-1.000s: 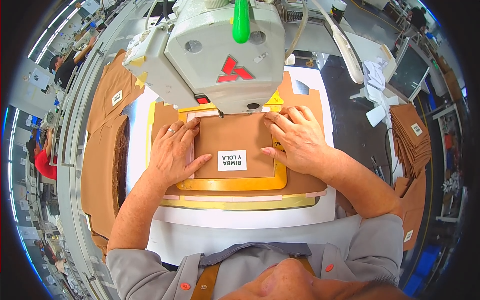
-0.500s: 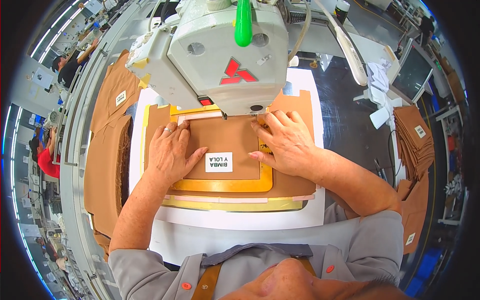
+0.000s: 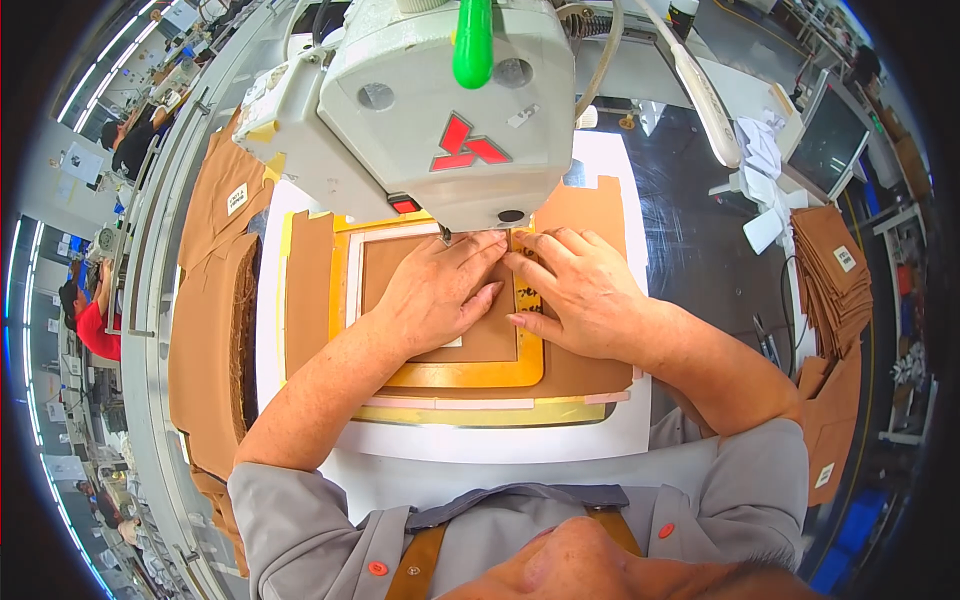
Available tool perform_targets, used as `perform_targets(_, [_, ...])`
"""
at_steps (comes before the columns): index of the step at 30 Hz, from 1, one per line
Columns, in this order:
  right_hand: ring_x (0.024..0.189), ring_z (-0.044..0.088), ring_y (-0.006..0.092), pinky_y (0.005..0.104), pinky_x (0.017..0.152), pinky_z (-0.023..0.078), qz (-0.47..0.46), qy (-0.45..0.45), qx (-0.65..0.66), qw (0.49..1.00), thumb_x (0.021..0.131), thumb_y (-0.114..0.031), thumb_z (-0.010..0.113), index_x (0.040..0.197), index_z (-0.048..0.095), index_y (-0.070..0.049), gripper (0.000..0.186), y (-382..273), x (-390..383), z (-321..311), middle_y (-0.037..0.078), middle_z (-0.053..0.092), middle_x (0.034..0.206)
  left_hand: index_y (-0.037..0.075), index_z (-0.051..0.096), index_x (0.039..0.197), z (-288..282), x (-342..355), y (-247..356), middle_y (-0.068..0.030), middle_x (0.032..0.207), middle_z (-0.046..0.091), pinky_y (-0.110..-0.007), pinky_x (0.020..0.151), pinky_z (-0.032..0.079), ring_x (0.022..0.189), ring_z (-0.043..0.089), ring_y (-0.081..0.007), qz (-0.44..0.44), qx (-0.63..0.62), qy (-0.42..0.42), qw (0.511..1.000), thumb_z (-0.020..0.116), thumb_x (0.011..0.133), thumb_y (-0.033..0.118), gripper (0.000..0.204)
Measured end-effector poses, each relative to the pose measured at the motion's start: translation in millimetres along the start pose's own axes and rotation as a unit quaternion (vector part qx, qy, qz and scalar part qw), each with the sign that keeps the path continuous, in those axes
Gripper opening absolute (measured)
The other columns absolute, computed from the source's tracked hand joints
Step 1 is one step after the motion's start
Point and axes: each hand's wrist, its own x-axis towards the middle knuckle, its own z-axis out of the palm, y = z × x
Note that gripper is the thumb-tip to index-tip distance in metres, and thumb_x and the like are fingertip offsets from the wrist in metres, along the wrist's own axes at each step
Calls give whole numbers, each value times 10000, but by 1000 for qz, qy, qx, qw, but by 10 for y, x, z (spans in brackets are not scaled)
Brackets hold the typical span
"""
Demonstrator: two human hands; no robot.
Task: Operator uses an industrial programmable sewing machine to attach labels and stitch leather panels for bags.
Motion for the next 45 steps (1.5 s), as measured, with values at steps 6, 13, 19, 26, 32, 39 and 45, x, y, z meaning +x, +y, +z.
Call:
perform_targets(6, [1032,601,283,427,899,474,-9,-32,18,999,870,-407,724,1142,683,-53,448,0,-7,-153,126,632,1134,11,568,1347,35,-42,78,-149,1448,550,-468,1089,427,1318,525,-354,-38,-56,-16,998,772,817,188,594])
perform_targets(13, [1007,622,246,400,882,476,-124,-93,110,982,807,-285,761,1037,698,-88,309,-148,-44,-272,81,639,1068,-2,539,1395,4,-58,49,-174,1482,524,-468,1117,393,1361,488,-349,-25,-24,-32,999,697,878,365,653])
perform_targets(19, [1007,639,221,379,876,482,-146,-93,104,979,772,-168,749,941,693,-85,196,-264,-47,-165,58,661,998,-1,527,1407,3,-95,56,-172,1489,514,-470,1139,369,1381,469,-340,-18,-15,-21,1000,697,866,355,670])
perform_targets(26, [1005,648,218,381,874,486,-143,-118,129,974,768,-182,747,910,695,-73,186,-268,-19,-241,57,672,980,46,548,1391,-40,-96,95,-154,1468,541,-486,1121,379,1363,502,-339,-18,-54,0,998,747,786,296,685])
perform_targets(32, [1033,660,226,391,876,509,-129,-142,135,972,770,-200,755,969,713,-73,240,-272,-35,-288,60,680,994,36,612,1296,-75,-130,148,-131,1387,595,-451,1051,447,1288,561,-293,8,-6,-27,1000,774,800,241,560])
perform_targets(39, [927,640,193,345,719,512,-158,-121,78,977,794,-206,710,887,698,-57,176,-338,-103,-284,48,646,899,17,596,1310,-16,-111,190,-166,1412,570,-468,1020,468,1277,556,-346,-12,-31,-2,999,750,835,255,553])
perform_targets(45, [929,627,194,339,696,503,-146,-97,49,983,795,-189,709,906,696,-50,179,-355,-114,-253,64,625,931,32,565,1378,-53,-124,216,-159,1492,515,-493,1094,394,1358,496,-364,-41,-55,-35,997,732,841,188,584])
